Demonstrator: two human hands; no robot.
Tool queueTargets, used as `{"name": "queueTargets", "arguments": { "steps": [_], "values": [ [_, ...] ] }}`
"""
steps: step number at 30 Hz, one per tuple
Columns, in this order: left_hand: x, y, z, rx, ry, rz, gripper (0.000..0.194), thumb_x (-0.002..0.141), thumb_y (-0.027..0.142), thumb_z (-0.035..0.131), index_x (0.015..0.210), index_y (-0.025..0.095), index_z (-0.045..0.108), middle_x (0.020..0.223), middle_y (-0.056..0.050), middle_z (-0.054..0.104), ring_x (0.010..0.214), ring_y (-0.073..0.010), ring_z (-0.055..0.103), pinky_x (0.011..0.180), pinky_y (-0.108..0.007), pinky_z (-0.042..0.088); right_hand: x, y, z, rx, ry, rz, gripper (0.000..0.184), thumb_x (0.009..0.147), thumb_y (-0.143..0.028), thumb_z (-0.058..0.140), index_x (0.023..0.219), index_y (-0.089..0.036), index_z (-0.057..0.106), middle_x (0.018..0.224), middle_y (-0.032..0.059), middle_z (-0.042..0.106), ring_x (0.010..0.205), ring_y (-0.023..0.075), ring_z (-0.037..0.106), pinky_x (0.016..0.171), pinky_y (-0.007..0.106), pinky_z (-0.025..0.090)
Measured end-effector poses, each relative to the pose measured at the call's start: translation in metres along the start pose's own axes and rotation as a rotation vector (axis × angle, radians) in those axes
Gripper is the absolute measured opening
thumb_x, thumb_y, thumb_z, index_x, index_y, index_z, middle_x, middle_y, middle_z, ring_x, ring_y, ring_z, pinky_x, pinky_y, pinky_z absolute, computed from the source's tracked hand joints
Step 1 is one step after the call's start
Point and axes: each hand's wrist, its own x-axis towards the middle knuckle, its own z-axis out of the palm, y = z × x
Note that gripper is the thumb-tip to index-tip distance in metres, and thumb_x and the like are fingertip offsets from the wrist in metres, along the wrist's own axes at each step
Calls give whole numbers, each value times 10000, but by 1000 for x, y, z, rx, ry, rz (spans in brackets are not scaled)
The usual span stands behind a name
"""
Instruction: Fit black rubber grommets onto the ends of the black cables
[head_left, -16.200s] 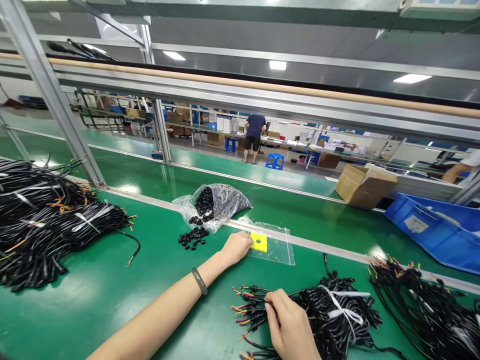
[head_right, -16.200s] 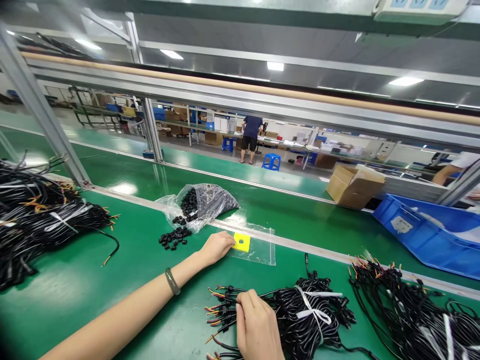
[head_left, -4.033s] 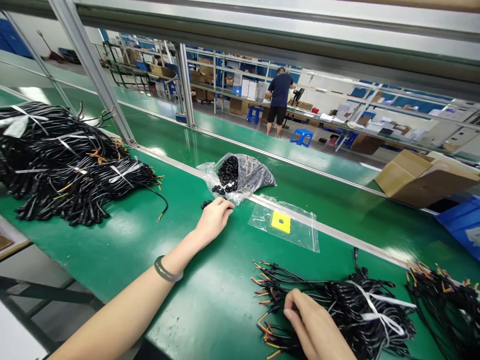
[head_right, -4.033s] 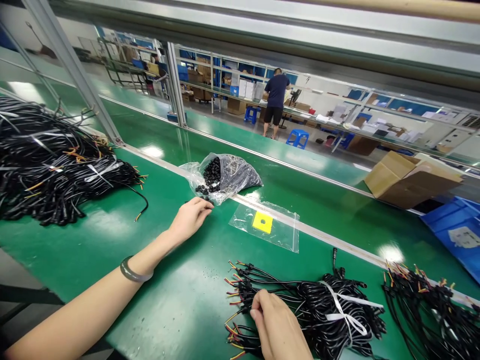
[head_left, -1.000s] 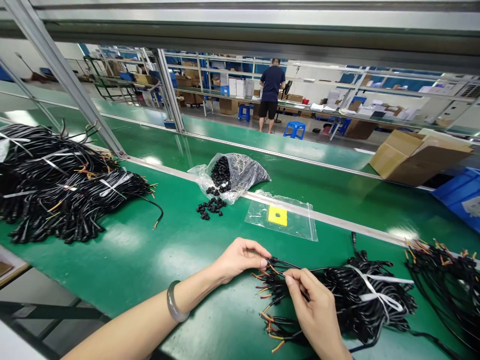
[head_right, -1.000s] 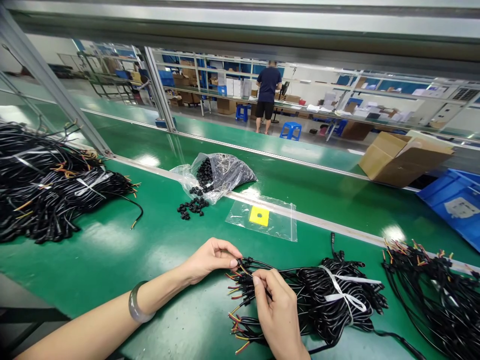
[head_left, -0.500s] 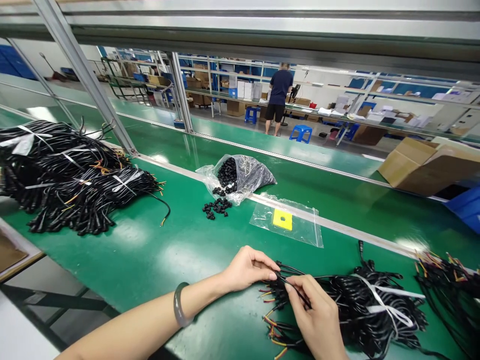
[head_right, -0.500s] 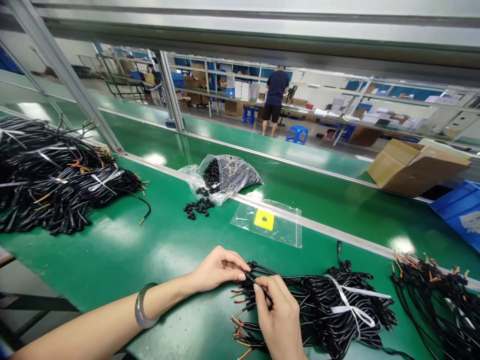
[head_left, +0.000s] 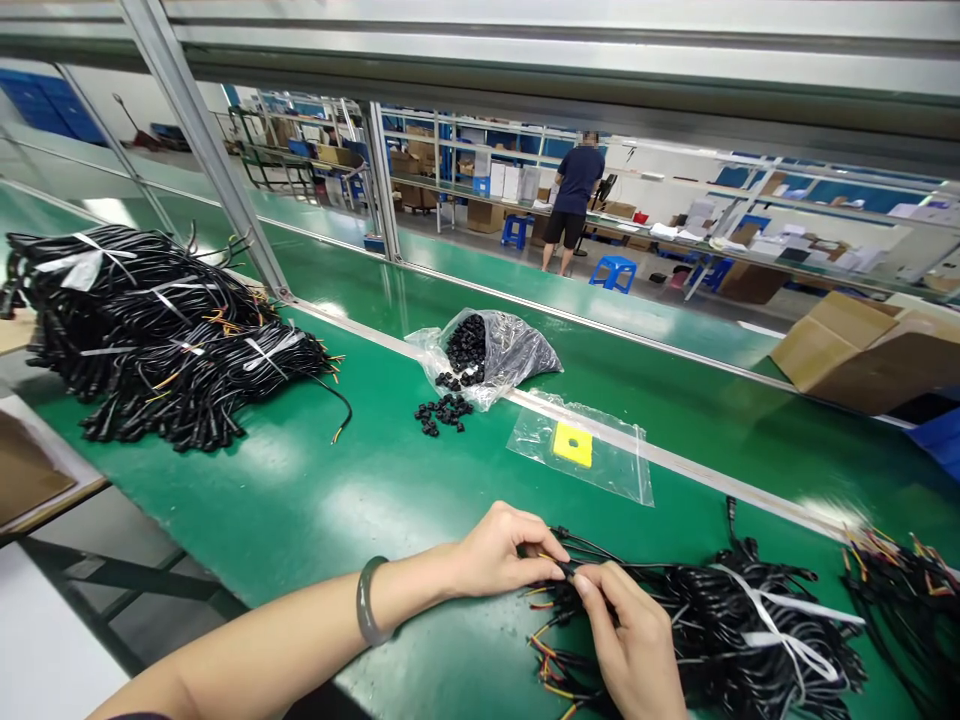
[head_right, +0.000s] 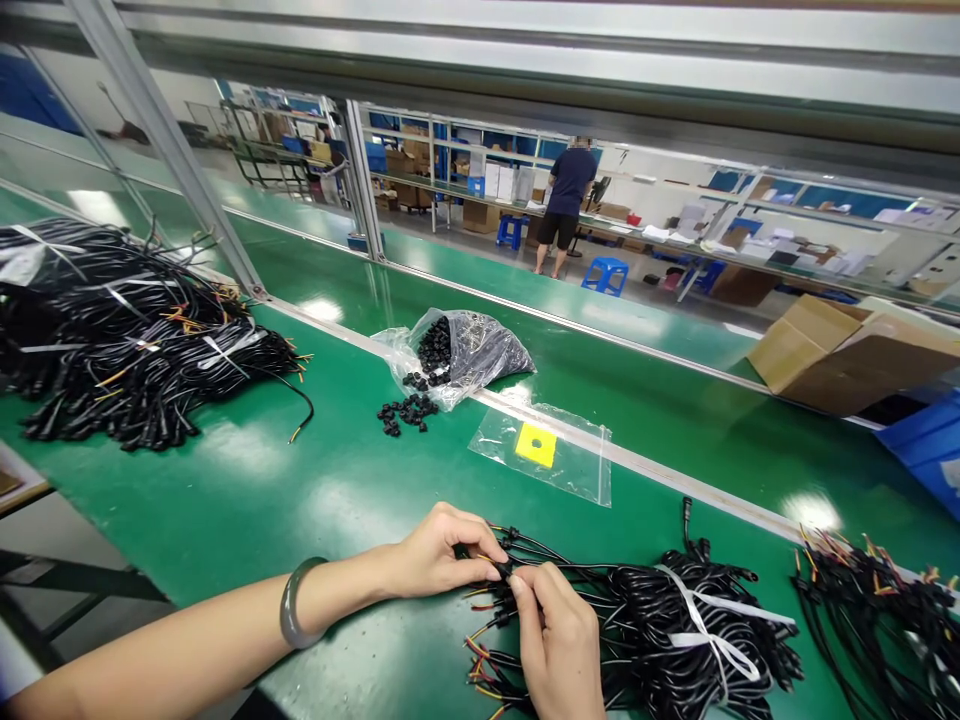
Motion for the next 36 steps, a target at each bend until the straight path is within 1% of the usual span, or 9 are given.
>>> {"name": "queueTargets", "arguments": {
  "steps": [5,9,12,16,19,24,29,32,36],
  "values": [
    [0,1,1,35,-17,33,215,840,310,641,901,131,743,828,-92,715,727,-155,659,678,-199,479,1,0,-1,-12,-36,6,238,973,-229,418,832,-159,596,738,30,571,658,96,563,604,168,431],
    [-1,3,5,31,-1,17,205,839,310,642,897,146,749,819,-84,718,719,-156,659,674,-200,481,1,-3,-3,-5,-30,-40,206,969,-200,423,849,-166,587,734,15,561,644,81,554,596,158,420],
    [0,5,9,7,43,18,211,833,303,652,903,130,751,799,-89,716,686,-150,650,642,-196,478,2,-5,-5,-19,-12,-81,174,963,-177,431,884,-170,585,753,11,565,654,76,556,609,156,419],
    [2,8,11,-44,110,34,202,816,297,678,897,127,752,815,-85,714,706,-144,649,651,-187,478,4,-5,-6,-57,15,-65,179,966,-185,432,877,-167,587,772,18,576,670,84,567,626,166,422],
    [2,8,10,-8,85,39,195,828,299,666,890,136,753,811,-81,713,719,-143,648,674,-189,479,5,-6,-4,-51,3,-40,222,973,-194,414,840,-169,590,740,7,573,651,80,564,608,164,415],
    [-1,4,11,27,62,2,210,845,324,641,896,154,752,785,-75,709,689,-143,639,653,-197,475,7,-9,-2,-34,0,-12,276,976,-215,402,784,-163,593,692,1,568,608,78,554,574,165,402],
    [-1,3,16,39,63,2,209,836,322,653,868,141,754,743,-70,704,654,-135,627,662,-195,462,8,-11,-3,-27,1,-20,304,978,-234,399,764,-164,603,637,-7,539,551,72,524,536,157,394],
    [2,3,16,25,70,-31,179,821,312,669,870,162,753,737,-47,701,652,-127,622,659,-185,456,9,-10,-6,-25,-14,-15,286,978,-234,404,792,-168,611,625,-13,529,544,70,523,529,150,401],
    [4,4,12,3,98,-102,133,787,264,693,860,168,749,749,-30,695,634,-112,604,615,-166,439,11,-5,-14,-60,-68,-21,201,969,-243,437,959,-176,626,803,17,609,708,85,601,645,146,466]
  ]
}}
